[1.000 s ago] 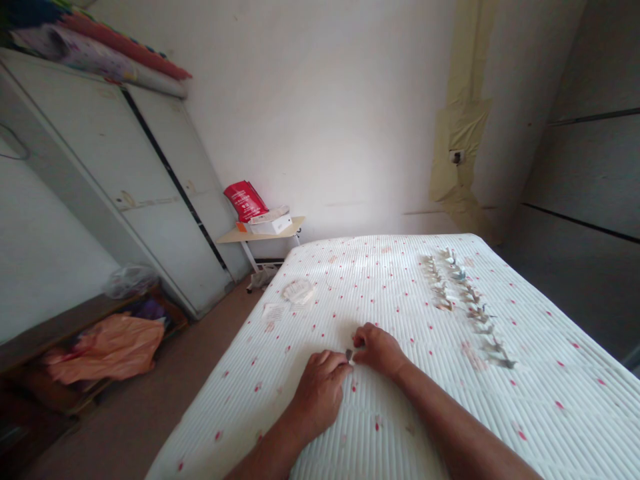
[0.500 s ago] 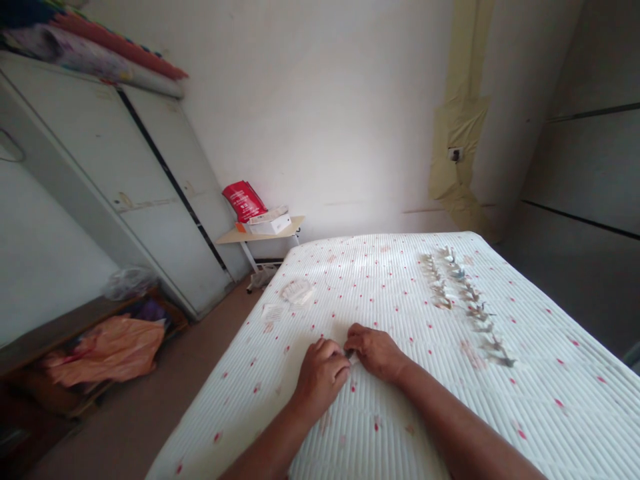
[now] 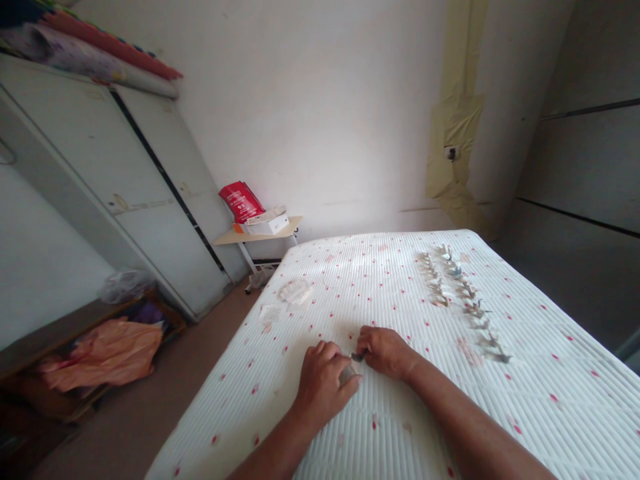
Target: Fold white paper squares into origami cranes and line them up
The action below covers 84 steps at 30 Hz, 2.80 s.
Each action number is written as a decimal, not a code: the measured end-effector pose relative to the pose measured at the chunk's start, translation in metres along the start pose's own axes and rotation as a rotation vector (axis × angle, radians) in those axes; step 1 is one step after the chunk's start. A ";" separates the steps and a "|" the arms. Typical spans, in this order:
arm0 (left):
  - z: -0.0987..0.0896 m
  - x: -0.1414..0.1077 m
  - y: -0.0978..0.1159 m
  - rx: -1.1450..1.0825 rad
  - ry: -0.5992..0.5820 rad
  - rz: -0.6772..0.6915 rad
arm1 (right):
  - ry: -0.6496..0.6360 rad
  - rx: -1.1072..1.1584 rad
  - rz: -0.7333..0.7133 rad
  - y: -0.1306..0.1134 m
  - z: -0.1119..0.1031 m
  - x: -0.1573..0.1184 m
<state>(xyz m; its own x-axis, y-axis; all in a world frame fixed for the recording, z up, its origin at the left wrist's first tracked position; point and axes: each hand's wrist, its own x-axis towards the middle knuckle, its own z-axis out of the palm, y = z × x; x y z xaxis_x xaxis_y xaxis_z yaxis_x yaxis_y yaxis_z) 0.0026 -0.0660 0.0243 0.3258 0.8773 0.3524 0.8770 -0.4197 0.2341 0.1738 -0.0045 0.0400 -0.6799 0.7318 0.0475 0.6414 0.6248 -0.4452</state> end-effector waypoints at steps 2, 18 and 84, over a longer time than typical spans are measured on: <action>0.001 -0.002 0.002 -0.001 0.008 -0.021 | -0.010 0.013 -0.007 0.000 0.000 0.000; -0.002 0.008 -0.019 -0.101 -0.043 0.084 | 0.080 0.106 -0.095 0.004 0.010 -0.010; -0.003 -0.017 -0.004 0.133 -0.105 0.097 | 0.084 0.039 0.440 -0.007 0.025 0.015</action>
<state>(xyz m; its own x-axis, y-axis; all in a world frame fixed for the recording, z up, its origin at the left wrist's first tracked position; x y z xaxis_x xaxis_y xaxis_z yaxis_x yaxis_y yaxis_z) -0.0074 -0.0800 0.0198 0.4401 0.8565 0.2697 0.8762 -0.4753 0.0795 0.1501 -0.0049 0.0218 -0.3132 0.9462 -0.0818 0.8481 0.2399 -0.4724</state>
